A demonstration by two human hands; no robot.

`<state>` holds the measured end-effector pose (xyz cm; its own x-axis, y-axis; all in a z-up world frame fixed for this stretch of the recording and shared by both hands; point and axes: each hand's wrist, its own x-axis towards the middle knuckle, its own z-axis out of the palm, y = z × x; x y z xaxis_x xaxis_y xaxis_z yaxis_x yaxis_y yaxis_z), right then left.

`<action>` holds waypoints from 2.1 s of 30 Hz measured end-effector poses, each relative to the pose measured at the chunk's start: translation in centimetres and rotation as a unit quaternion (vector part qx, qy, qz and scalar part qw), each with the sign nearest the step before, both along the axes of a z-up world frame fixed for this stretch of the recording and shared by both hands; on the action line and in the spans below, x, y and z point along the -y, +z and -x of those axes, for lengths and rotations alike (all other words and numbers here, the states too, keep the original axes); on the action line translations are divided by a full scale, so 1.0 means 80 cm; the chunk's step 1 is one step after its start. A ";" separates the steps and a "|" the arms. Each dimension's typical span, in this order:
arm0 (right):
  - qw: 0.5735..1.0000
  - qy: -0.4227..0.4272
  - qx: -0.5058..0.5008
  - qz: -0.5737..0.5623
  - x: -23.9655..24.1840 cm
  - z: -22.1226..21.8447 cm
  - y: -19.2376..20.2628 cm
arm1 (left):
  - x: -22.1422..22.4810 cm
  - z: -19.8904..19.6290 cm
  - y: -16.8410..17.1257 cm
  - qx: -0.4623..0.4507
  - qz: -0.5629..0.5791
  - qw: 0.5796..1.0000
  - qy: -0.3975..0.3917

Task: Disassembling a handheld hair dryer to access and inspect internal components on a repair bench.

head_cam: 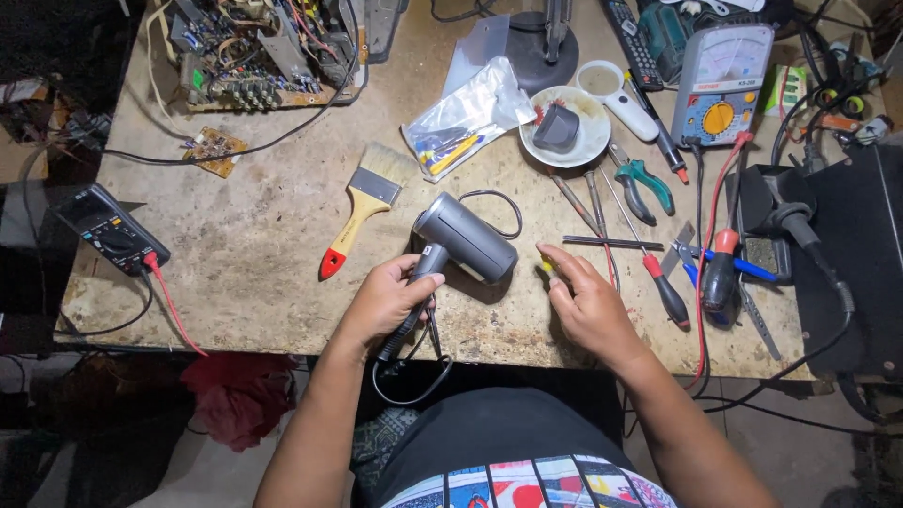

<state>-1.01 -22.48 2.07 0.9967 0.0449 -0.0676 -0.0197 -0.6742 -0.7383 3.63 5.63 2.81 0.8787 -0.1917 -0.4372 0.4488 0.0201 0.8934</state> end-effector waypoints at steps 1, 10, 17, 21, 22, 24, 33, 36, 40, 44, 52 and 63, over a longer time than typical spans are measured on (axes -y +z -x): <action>1.000 0.002 -0.001 0.000 0.002 0.001 0.002 | 0.000 -0.001 0.002 -0.001 0.000 1.000 0.002; 0.985 0.018 -0.103 -0.137 0.004 0.001 0.023 | -0.009 0.005 0.019 -0.010 0.038 0.999 -0.007; 0.990 0.139 -0.002 0.007 -0.042 0.003 0.043 | -0.001 0.009 0.002 0.014 0.034 0.999 -0.008; 0.955 0.147 0.194 0.168 -0.068 -0.001 0.031 | 0.004 0.009 -0.027 0.037 0.024 0.999 0.006; 0.955 0.146 0.195 0.169 -0.072 -0.001 0.034 | 0.005 0.009 -0.025 0.038 0.025 0.999 0.005; 0.928 0.139 0.254 0.236 -0.080 -0.002 0.038 | 0.007 0.009 -0.022 0.055 0.001 0.998 -0.004; 0.835 0.247 0.309 0.383 -0.085 -0.011 0.063 | 0.018 0.013 -0.048 0.186 -0.289 0.937 -0.065; 0.932 0.224 0.191 0.210 -0.091 -0.015 0.076 | 0.022 0.017 -0.048 0.167 -0.339 0.920 -0.099; 0.958 0.171 0.162 0.166 -0.104 -0.005 0.028 | 0.024 0.018 -0.058 0.134 -0.354 0.918 -0.117; 0.944 0.114 0.267 0.154 -0.113 0.010 -0.012 | 0.026 0.019 -0.076 0.130 -0.364 0.916 -0.105; 0.870 0.205 0.298 0.334 -0.106 -0.016 0.052 | 0.026 0.028 -0.059 0.152 -0.361 0.915 -0.102; 0.827 0.325 0.223 0.401 -0.119 -0.055 0.054 | 0.028 0.018 -0.071 0.141 -0.389 0.903 -0.119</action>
